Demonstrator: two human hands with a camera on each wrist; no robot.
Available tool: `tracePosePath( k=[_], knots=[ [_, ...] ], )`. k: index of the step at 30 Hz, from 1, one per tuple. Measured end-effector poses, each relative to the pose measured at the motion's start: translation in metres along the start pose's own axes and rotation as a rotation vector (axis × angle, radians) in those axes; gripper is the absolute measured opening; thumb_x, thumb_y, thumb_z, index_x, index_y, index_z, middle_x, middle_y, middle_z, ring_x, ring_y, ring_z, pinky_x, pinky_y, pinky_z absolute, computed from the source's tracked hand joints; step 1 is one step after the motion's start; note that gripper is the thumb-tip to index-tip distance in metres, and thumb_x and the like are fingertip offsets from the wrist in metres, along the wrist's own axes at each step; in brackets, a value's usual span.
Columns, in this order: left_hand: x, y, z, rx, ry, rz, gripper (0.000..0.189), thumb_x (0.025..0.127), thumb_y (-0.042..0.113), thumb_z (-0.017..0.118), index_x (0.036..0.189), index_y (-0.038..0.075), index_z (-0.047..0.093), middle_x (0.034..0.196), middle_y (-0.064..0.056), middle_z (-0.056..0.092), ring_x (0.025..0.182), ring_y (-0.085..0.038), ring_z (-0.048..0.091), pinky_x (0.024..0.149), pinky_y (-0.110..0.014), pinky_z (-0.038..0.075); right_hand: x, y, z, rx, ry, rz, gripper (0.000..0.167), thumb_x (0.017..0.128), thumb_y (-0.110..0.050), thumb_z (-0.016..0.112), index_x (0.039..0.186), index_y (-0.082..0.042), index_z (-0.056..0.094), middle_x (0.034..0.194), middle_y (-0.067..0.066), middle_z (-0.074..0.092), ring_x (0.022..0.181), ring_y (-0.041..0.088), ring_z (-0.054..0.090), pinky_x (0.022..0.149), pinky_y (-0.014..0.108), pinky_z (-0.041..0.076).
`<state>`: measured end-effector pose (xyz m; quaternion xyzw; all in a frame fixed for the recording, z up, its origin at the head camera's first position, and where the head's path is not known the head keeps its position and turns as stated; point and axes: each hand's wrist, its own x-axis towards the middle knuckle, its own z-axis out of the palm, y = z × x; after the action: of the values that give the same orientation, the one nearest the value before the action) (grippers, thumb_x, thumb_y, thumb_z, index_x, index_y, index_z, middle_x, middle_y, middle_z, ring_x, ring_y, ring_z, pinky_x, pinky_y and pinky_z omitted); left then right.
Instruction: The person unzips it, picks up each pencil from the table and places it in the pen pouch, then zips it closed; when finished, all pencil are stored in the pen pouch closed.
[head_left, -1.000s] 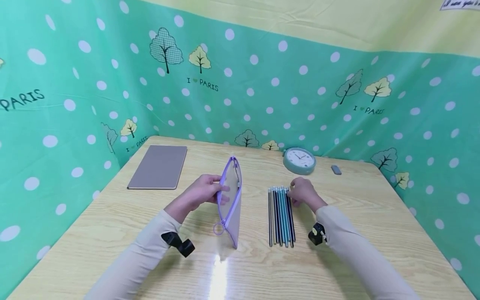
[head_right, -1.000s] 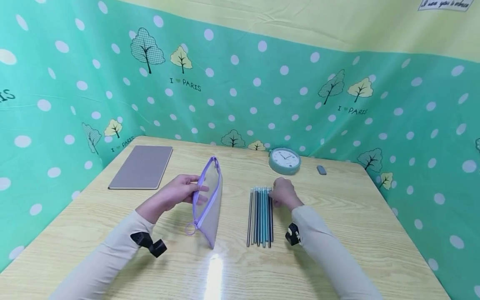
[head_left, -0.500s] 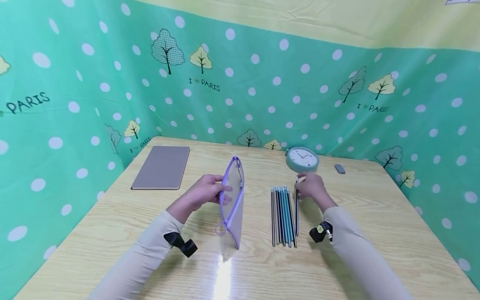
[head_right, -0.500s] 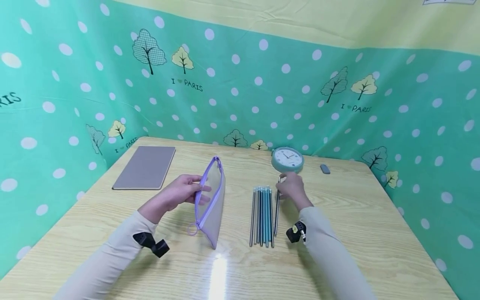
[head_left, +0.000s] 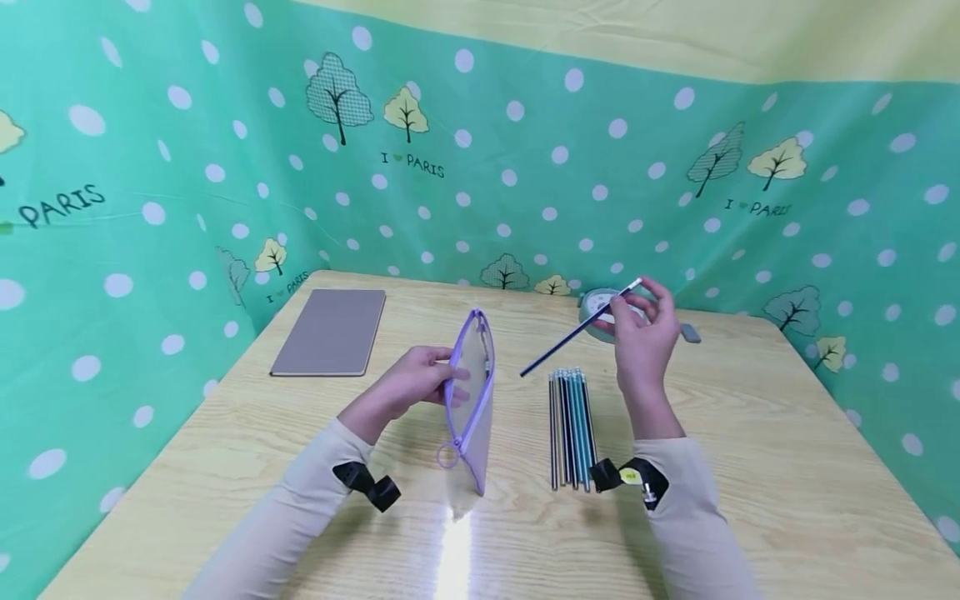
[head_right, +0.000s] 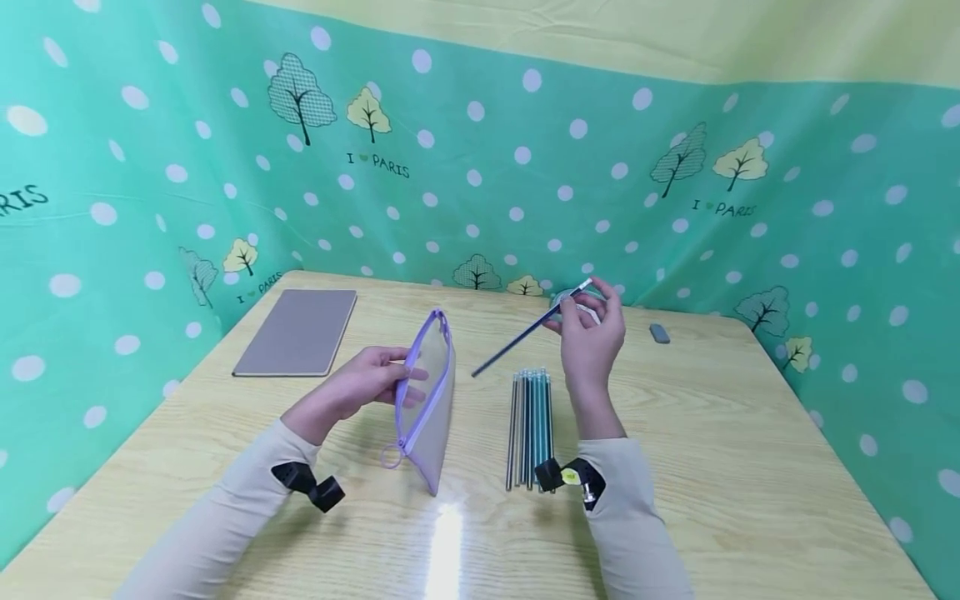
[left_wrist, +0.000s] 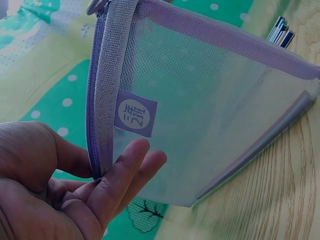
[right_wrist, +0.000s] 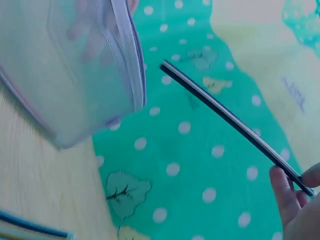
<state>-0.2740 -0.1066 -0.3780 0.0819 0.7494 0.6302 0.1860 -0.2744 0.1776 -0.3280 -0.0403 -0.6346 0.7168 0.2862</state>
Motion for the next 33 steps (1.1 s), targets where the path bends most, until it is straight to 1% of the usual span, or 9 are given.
tracePosePath(
  k=[3,6,12,17,20,23,26,29,33],
  knots=[
    [0.000,0.000,0.001,0.000,-0.009,-0.001,0.043,0.102,0.001,0.054,0.141,-0.017,0.050,0.085,-0.012,0.072,0.074,-0.013,0.074,0.078,-0.033,0.066,-0.010,-0.007,0.007,0.078,0.038,-0.066,0.043,0.100,0.005,0.060,0.140,-0.004,0.049,0.104,0.006,0.057,0.086,0.016,0.068,0.072,0.026,0.065],
    [0.000,0.001,0.001,0.004,-0.010,-0.006,0.043,0.103,0.002,0.052,0.141,-0.017,0.049,0.088,-0.014,0.073,0.075,-0.014,0.075,0.079,-0.034,0.066,-0.020,-0.011,0.015,0.134,0.029,-0.120,0.041,0.099,0.008,0.060,0.137,-0.005,0.051,0.105,0.009,0.058,0.083,0.016,0.067,0.072,0.028,0.066],
    [0.002,0.003,0.000,0.015,-0.010,0.009,0.038,0.104,0.002,0.051,0.137,-0.017,0.053,0.085,-0.012,0.071,0.075,-0.014,0.075,0.079,-0.035,0.066,-0.042,-0.009,0.033,0.153,-0.117,-0.219,0.043,0.096,0.014,0.059,0.135,-0.001,0.051,0.105,0.009,0.059,0.082,0.012,0.068,0.071,0.030,0.066],
    [0.001,0.003,0.000,0.013,-0.013,0.005,0.037,0.104,0.003,0.052,0.136,-0.017,0.054,0.082,-0.008,0.067,0.072,-0.011,0.073,0.079,-0.033,0.066,-0.057,-0.004,0.042,0.143,-0.199,-0.254,0.045,0.094,0.016,0.060,0.136,0.003,0.051,0.103,0.007,0.059,0.082,0.011,0.069,0.068,0.029,0.066],
    [0.001,0.003,0.001,0.007,-0.007,0.005,0.039,0.103,0.002,0.053,0.137,-0.016,0.053,0.084,-0.010,0.068,0.073,-0.012,0.074,0.078,-0.033,0.066,-0.064,0.000,0.046,0.121,-0.258,-0.264,0.046,0.093,0.016,0.061,0.137,0.007,0.050,0.104,0.008,0.060,0.083,0.010,0.069,0.068,0.030,0.066],
    [0.001,0.002,0.001,0.001,-0.001,-0.002,0.041,0.103,0.002,0.054,0.140,-0.016,0.052,0.094,-0.020,0.072,0.076,-0.014,0.075,0.079,-0.034,0.066,-0.069,0.003,0.048,0.099,-0.315,-0.280,0.046,0.093,0.017,0.062,0.137,0.009,0.049,0.105,0.013,0.062,0.082,0.008,0.070,0.067,0.032,0.066],
    [0.001,0.001,0.001,0.007,-0.001,-0.003,0.043,0.103,0.000,0.050,0.143,-0.016,0.048,0.114,-0.031,0.070,0.084,-0.021,0.077,0.081,-0.036,0.066,-0.072,0.005,0.050,0.087,-0.351,-0.307,0.045,0.092,0.017,0.062,0.135,0.011,0.050,0.105,0.021,0.062,0.082,0.007,0.070,0.065,0.033,0.066],
    [0.002,0.001,0.000,0.011,0.000,-0.002,0.045,0.104,-0.002,0.044,0.147,-0.016,0.043,0.131,-0.034,0.063,0.094,-0.029,0.077,0.083,-0.037,0.066,-0.071,0.004,0.049,0.076,-0.371,-0.341,0.044,0.091,0.019,0.061,0.133,0.013,0.051,0.105,0.029,0.062,0.081,0.006,0.070,0.064,0.033,0.066],
    [0.001,0.003,0.000,0.005,0.011,-0.007,0.046,0.105,-0.004,0.040,0.149,-0.015,0.041,0.137,-0.035,0.059,0.098,-0.033,0.076,0.083,-0.037,0.066,-0.068,0.002,0.047,0.030,-0.399,-0.368,0.043,0.090,0.020,0.062,0.132,0.012,0.054,0.104,0.031,0.062,0.081,0.005,0.069,0.064,0.033,0.066]
  ],
)
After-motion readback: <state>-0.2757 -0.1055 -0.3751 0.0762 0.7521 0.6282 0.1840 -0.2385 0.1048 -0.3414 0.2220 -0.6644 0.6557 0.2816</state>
